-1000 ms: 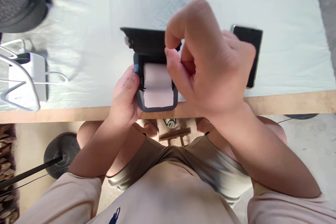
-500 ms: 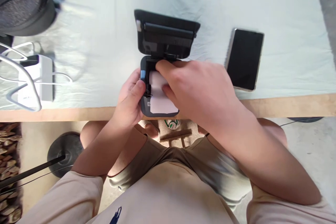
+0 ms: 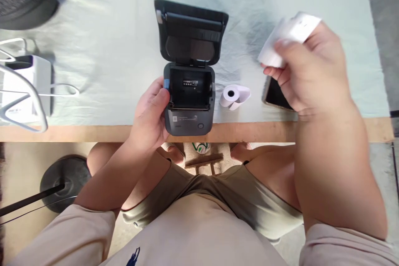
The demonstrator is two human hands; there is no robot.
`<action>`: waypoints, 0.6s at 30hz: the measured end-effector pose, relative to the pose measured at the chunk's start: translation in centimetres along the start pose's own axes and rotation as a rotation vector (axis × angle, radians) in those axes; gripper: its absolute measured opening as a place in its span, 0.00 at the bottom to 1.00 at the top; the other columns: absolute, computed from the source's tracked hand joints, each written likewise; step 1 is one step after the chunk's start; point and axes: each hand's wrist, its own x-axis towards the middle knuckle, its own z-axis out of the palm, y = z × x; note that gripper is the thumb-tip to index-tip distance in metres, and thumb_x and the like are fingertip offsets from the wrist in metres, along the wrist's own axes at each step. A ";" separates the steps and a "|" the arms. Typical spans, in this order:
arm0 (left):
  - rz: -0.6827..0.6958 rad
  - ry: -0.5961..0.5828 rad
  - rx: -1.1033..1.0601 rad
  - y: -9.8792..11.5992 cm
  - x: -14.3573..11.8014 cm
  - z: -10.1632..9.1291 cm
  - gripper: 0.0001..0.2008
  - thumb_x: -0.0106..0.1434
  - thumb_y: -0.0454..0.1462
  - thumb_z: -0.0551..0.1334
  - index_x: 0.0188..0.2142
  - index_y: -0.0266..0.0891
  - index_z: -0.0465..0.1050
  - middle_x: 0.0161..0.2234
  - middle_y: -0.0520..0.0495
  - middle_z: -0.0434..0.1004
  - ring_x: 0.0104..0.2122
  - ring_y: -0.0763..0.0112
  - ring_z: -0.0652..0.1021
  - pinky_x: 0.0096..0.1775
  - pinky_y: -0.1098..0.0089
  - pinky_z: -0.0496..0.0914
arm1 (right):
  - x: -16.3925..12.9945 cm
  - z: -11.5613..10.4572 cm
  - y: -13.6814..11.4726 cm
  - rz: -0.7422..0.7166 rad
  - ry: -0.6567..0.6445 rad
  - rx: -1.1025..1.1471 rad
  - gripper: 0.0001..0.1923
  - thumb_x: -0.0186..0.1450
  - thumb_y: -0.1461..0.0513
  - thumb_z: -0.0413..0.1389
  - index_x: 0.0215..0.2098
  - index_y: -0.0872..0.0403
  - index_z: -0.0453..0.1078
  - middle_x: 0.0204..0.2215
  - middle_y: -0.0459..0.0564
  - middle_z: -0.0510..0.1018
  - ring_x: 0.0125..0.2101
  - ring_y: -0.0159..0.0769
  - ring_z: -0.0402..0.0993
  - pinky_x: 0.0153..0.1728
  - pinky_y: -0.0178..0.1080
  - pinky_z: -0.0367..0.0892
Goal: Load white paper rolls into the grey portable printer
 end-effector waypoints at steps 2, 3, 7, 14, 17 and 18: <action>0.006 -0.004 -0.008 -0.1 0.1 0.0 0.21 0.74 0.57 0.74 0.51 0.46 0.81 0.46 0.48 0.89 0.48 0.61 0.89 0.45 0.66 0.85 | -0.3 1.4 -2.0 -0.064 0.018 -0.124 0.38 0.77 0.39 0.52 0.81 0.38 0.64 0.61 0.53 0.83 0.57 0.49 0.87 0.44 0.48 0.88; 0.002 -0.007 -0.010 -0.1 0.2 -0.1 0.20 0.74 0.57 0.75 0.51 0.47 0.82 0.46 0.49 0.89 0.47 0.61 0.89 0.44 0.65 0.85 | -0.5 2.0 -3.3 -0.092 0.034 -0.155 0.37 0.76 0.39 0.55 0.79 0.38 0.67 0.60 0.53 0.82 0.59 0.51 0.85 0.46 0.49 0.88; -0.004 -0.001 -0.009 0.0 0.2 -0.1 0.19 0.73 0.57 0.76 0.49 0.48 0.83 0.44 0.50 0.87 0.45 0.62 0.88 0.43 0.64 0.86 | -0.6 3.6 -6.6 -0.103 0.109 -0.119 0.32 0.75 0.41 0.57 0.73 0.40 0.74 0.60 0.54 0.81 0.65 0.53 0.81 0.50 0.49 0.86; -0.016 0.018 0.049 0.5 -0.1 0.2 0.23 0.75 0.59 0.74 0.54 0.44 0.81 0.48 0.46 0.88 0.54 0.55 0.90 0.49 0.62 0.87 | -1.5 1.4 -4.3 -0.029 0.324 -0.135 0.30 0.75 0.45 0.53 0.69 0.48 0.74 0.60 0.60 0.81 0.56 0.52 0.85 0.41 0.47 0.77; -0.014 0.024 0.040 0.3 -0.2 0.2 0.23 0.75 0.59 0.73 0.54 0.45 0.81 0.49 0.46 0.88 0.55 0.54 0.90 0.49 0.62 0.87 | -3.1 1.3 -5.2 -0.031 0.144 -0.188 0.31 0.74 0.45 0.56 0.69 0.51 0.73 0.58 0.61 0.82 0.47 0.48 0.85 0.40 0.48 0.75; -0.015 0.024 0.042 0.3 -0.2 0.2 0.23 0.76 0.59 0.72 0.54 0.45 0.81 0.49 0.46 0.88 0.55 0.54 0.90 0.49 0.62 0.86 | -3.6 1.7 -5.6 -0.056 0.078 -0.210 0.31 0.74 0.44 0.58 0.67 0.51 0.75 0.56 0.59 0.83 0.45 0.47 0.84 0.38 0.46 0.74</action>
